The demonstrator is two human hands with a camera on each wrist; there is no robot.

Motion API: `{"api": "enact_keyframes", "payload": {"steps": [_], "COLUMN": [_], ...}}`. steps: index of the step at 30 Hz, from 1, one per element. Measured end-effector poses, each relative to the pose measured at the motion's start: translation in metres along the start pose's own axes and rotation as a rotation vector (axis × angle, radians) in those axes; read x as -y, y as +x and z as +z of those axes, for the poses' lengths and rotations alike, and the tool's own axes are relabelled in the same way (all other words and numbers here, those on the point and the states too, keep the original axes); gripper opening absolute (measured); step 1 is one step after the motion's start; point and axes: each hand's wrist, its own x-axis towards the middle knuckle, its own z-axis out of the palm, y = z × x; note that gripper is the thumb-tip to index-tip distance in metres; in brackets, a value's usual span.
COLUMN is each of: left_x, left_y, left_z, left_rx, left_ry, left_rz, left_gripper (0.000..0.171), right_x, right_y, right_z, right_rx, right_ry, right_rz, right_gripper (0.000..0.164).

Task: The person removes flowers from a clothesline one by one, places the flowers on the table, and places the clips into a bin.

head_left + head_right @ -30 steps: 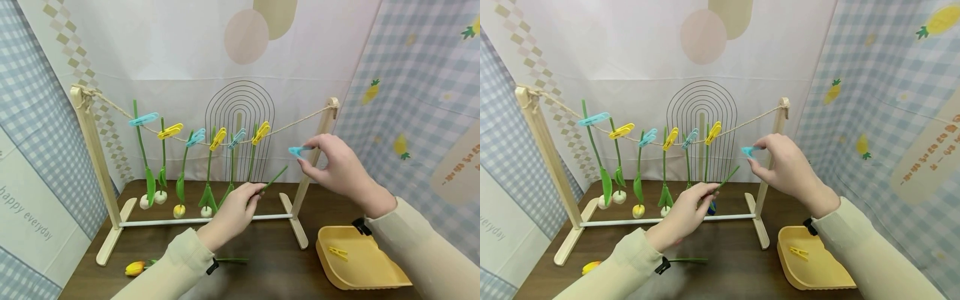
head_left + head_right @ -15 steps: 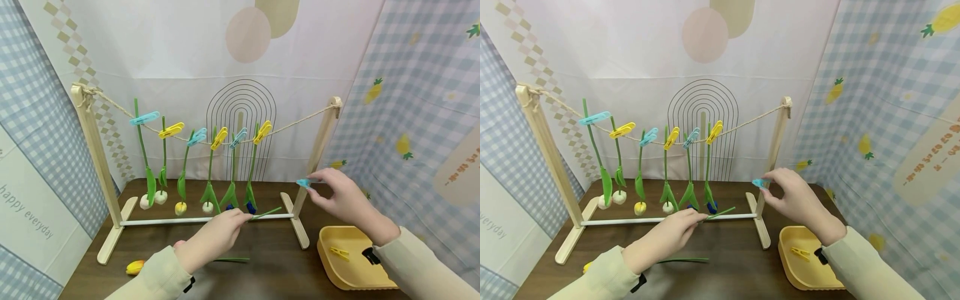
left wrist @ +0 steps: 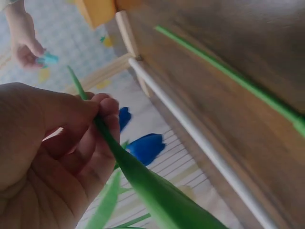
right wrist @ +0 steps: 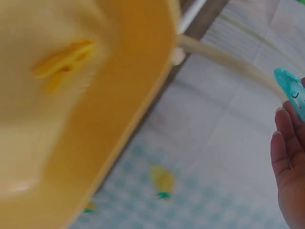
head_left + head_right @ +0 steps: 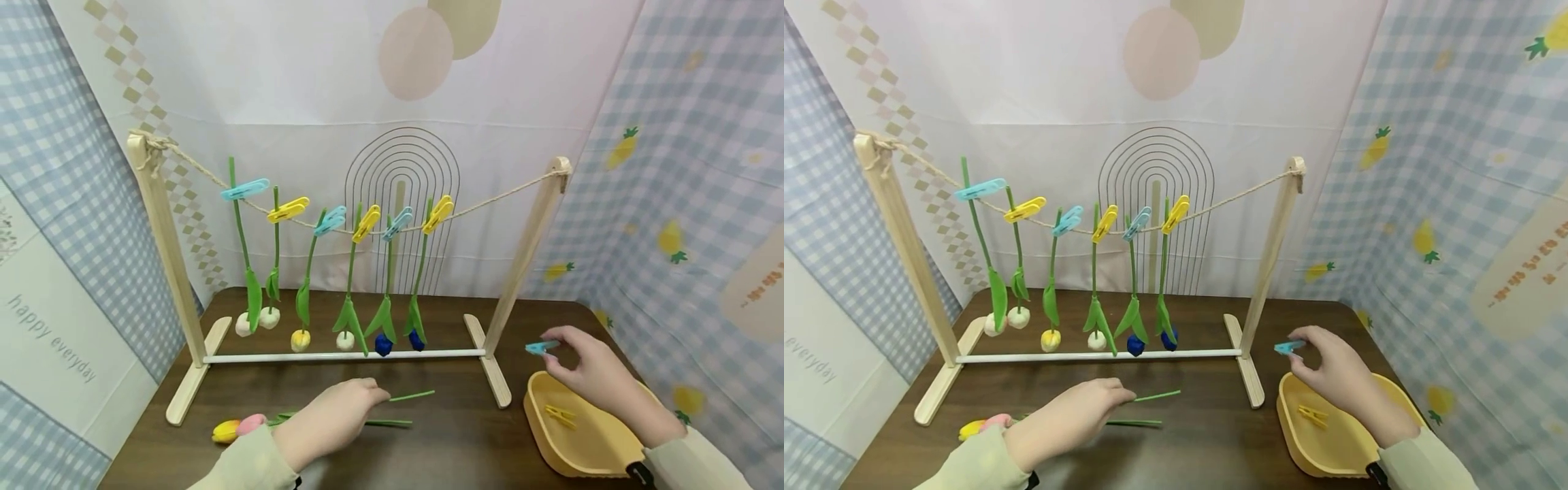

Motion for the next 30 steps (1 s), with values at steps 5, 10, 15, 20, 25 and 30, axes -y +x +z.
{"api": "enact_keyframes", "payload": {"steps": [5,10,15,20,25,30], "left_x": [0.005,0.01,0.013,0.016,0.018,0.02], "left_y": [-0.009,-0.018,-0.024,-0.029,-0.032,-0.035], "left_z": [0.012,0.026,0.037,0.047,0.054,0.058], "left_rx": [0.039,0.062,0.058,0.049,0.073,0.079], "left_ry": [-0.007,0.001,0.011,-0.002,-0.019,-0.018], "left_rz": [-0.027,-0.032,-0.039,-0.043,-0.055,-0.064], "left_gripper": [0.028,0.027,0.021,0.016,0.016,0.018], "right_x": [-0.022,-0.041,-0.051,-0.057,-0.06,-0.061], "right_y": [-0.023,-0.037,-0.043,-0.047,-0.05,-0.054], "right_z": [0.008,0.02,0.029,0.035,0.041,0.045], "right_rx": [0.069,0.178,0.277,0.321,0.35,0.363], "right_ry": [0.046,0.07,0.124,0.126,0.132,0.131], "right_rz": [0.144,0.27,0.342,0.36,0.361,0.337], "right_gripper": [0.023,0.018,0.019,0.018,0.017,0.017]}}
